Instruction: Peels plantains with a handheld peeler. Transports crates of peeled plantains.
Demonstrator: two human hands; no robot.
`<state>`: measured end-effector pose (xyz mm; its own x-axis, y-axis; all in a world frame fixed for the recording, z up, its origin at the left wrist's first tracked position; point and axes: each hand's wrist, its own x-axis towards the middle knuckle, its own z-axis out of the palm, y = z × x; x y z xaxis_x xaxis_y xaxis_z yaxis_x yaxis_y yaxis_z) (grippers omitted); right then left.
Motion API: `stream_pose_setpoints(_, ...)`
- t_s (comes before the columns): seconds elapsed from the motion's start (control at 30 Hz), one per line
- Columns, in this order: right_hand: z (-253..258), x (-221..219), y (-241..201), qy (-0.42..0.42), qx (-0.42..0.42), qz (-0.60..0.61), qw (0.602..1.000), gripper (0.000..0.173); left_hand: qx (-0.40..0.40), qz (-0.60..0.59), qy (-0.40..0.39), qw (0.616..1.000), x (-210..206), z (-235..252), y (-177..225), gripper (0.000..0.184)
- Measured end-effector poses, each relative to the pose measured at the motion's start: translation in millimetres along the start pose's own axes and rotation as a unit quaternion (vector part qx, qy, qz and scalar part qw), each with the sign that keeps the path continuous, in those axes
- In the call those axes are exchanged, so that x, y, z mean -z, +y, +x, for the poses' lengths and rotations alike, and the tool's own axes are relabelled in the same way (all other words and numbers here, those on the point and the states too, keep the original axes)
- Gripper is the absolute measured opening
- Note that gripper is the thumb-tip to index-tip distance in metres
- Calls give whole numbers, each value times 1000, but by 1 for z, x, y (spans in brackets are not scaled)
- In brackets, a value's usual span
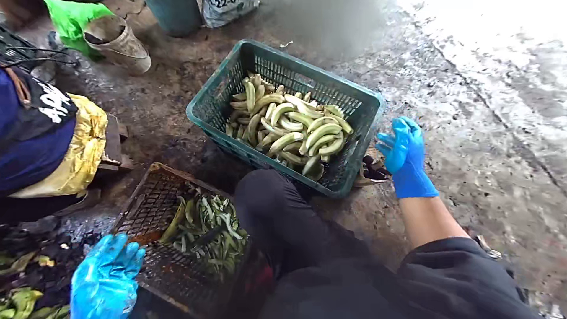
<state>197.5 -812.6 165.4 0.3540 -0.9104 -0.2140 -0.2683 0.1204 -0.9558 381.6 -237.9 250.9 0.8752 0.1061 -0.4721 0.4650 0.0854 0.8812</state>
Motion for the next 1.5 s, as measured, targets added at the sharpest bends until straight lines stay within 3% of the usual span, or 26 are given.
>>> stream_pose_setpoints(0.07, -4, -12, 23, -9, -72, 28, 997, 63, -29, -62, -106, 992, 18, 38, -19, 38)
stream_pose_setpoints(0.13, -6, -38, 36, -20, -105, 23, 994, 60, 16, 6, -6, 1000, 8, 71, -8, 28)
stream_pose_setpoints(0.2, -10, -59, 33, 1, -140, 16, 990, 59, -16, 28, -85, 996, 33, 127, -9, 36)
stream_pose_setpoints(0.3, -10, -62, 33, 19, -146, -49, 988, 62, 25, 147, -10, 989, -53, 165, 37, 33)
stream_pose_setpoints(0.37, -9, -69, 28, 36, -141, -89, 985, 58, 0, 197, -75, 977, -106, 207, 56, 35)
stream_pose_setpoints(0.43, -12, -74, 28, 60, -144, -107, 982, 49, -100, 280, -194, 935, -162, 250, 64, 46)
stream_pose_setpoints(0.53, -10, -75, 24, 79, -140, -123, 979, 45, -198, 429, -256, 843, -275, 285, 74, 70)
stream_pose_setpoints(0.6, -12, -74, 22, 87, -140, -140, 976, 49, -164, 563, -304, 751, -339, 292, 81, 86)
stream_pose_setpoints(0.63, -12, -75, 21, 89, -147, -143, 975, 52, -126, 611, -315, 716, -364, 294, 79, 85)
stream_pose_setpoints(0.7, -11, -76, 18, 96, -170, -133, 972, 58, -74, 655, -326, 678, -390, 303, 67, 65)
stream_pose_setpoints(0.8, -2, -86, 10, 113, -214, -126, 962, 53, -74, 655, -330, 676, -391, 314, 58, 49)
stream_pose_setpoints(0.9, -5, -101, -34, 146, -296, -165, 929, 37, -62, 629, -326, 703, -378, 325, 58, 53)
stream_pose_setpoints(0.97, -12, -115, -71, 130, -292, -156, 935, 32, -65, 624, -306, 716, -371, 353, 67, 50)
stream_pose_setpoints(1.07, -26, -124, -109, 102, -259, -138, 951, 34, -79, 648, -282, 703, -363, 373, 76, 48)
stream_pose_setpoints(1.13, 3, -123, -77, 102, -251, -160, 949, 36, -101, 642, -268, 711, -375, 365, 76, 48)
stream_pose_setpoints(1.2, 19, -124, -43, 139, -320, -196, 917, 40, -112, 633, -264, 719, -370, 336, 62, 51)
stream_pose_setpoints(1.27, 16, -124, -45, 150, -357, -177, 905, 35, -121, 645, -265, 706, -361, 341, 60, 59)
stream_pose_setpoints(1.4, -2, -142, -94, 125, -318, -119, 932, 24, -83, 640, -254, 721, -360, 373, 80, 59)
stream_pose_setpoints(1.5, 19, -126, -36, 135, -327, -152, 923, 35, -112, 648, -238, 715, -367, 343, 69, 58)
